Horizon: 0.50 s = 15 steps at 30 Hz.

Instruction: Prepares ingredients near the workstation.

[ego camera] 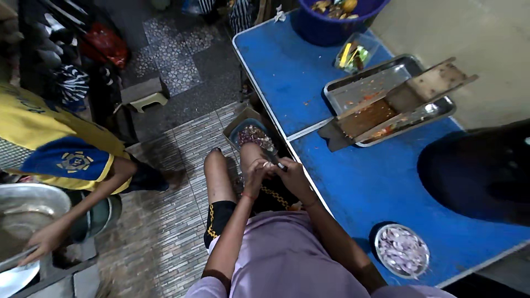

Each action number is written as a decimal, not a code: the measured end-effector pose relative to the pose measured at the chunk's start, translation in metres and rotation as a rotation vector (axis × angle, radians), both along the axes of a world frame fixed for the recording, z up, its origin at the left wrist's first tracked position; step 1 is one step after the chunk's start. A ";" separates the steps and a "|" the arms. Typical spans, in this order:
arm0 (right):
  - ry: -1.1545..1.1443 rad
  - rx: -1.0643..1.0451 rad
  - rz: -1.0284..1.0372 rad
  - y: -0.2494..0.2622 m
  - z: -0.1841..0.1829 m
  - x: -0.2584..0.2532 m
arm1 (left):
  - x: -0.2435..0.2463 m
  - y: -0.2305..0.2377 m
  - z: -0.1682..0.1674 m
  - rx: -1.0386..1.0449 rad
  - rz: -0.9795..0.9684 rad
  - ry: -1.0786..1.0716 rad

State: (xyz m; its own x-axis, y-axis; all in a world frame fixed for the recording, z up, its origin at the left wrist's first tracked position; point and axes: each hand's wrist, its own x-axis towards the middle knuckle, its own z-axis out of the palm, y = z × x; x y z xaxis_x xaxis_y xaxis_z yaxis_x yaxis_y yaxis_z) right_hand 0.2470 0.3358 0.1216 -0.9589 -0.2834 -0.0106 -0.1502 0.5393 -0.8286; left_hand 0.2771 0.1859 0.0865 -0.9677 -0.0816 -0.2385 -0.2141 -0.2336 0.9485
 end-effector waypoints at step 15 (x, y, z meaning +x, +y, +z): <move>-0.403 -0.213 -0.242 0.064 -0.021 0.024 | -0.012 0.070 -0.010 -0.295 -0.298 -0.193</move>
State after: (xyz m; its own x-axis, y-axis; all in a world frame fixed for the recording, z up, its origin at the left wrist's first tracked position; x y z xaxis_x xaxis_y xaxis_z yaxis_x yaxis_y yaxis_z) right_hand 0.2711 0.3998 0.1004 -0.9289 -0.0902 -0.3593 0.3120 0.3322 -0.8901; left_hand 0.2648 0.2559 0.0769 -0.8996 0.1017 -0.4247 -0.4098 0.1393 0.9015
